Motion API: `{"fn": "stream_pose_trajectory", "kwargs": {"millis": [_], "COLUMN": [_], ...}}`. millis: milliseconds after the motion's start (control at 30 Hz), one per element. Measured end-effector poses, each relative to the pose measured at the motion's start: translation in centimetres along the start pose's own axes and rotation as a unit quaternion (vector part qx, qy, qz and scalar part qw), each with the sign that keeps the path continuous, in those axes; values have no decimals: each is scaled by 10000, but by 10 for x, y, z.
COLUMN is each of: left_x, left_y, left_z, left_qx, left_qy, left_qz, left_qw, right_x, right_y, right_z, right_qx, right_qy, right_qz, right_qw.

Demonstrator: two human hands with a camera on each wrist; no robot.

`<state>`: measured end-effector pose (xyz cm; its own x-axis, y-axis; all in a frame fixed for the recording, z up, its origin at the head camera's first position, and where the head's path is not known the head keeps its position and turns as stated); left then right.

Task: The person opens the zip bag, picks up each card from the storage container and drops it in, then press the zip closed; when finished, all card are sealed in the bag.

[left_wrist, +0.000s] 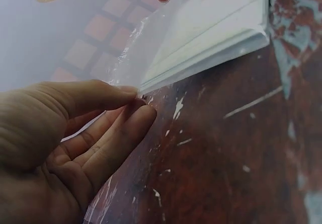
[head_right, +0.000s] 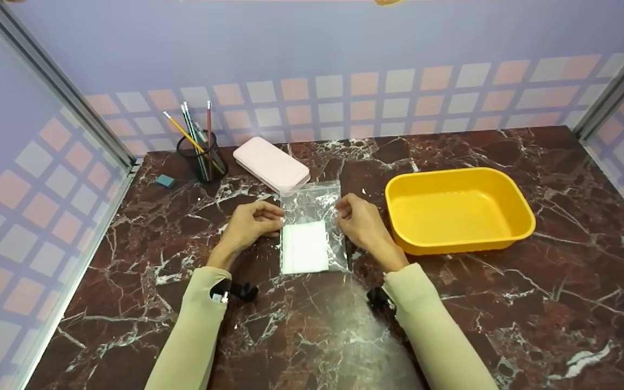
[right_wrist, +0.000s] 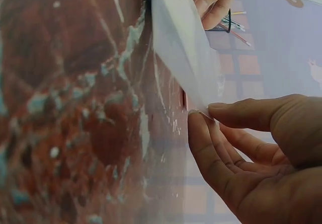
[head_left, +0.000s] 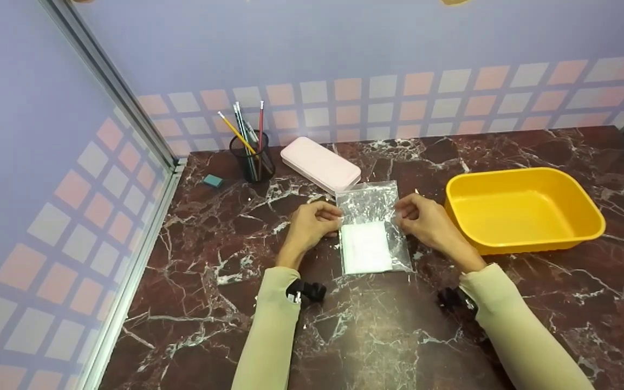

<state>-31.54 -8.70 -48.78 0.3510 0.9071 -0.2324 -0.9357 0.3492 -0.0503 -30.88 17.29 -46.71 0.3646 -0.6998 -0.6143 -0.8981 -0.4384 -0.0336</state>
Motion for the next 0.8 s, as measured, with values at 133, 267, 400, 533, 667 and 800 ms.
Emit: {"fn": "stream_pose_trajectory", "kwargs": {"millis": [133,267,400,533,667,800], "left_x": [1,3,5,4,4,1], "left_y": [-1,0,1,1,-1,-7], "left_z": [-2,-3,-2,-1,1,8], "left_qx": [-124,-233,-263,-275,-210,3], "left_qy": [192,313,649,1149,1689,2312], "left_qz": [-55,-65,-46,61,237,484], "left_qw": [9997,9992,9975,9930,9851,9717], "right_x": [3,4,6,9,10,2], "right_y": [1,0,1,3,2,-3], "right_z": [4,6,8,8,5,-5], "right_qx": [117,184,188,115,51,-3], "right_qy": [7,17,-253,-635,-831,-877], "right_qz": [-105,-173,-107,-4,67,284], "right_qw": [9999,9997,9994,9979,9965,9957]}}
Point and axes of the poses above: each hand's wrist, its own y-axis towards the middle knuckle, its own x-axis out of the palm, z = x × y, the point moved 4 cm from there along y, towards the middle knuckle, and after that the axes turned 13 degrees about -z, right-handed, at the moved point
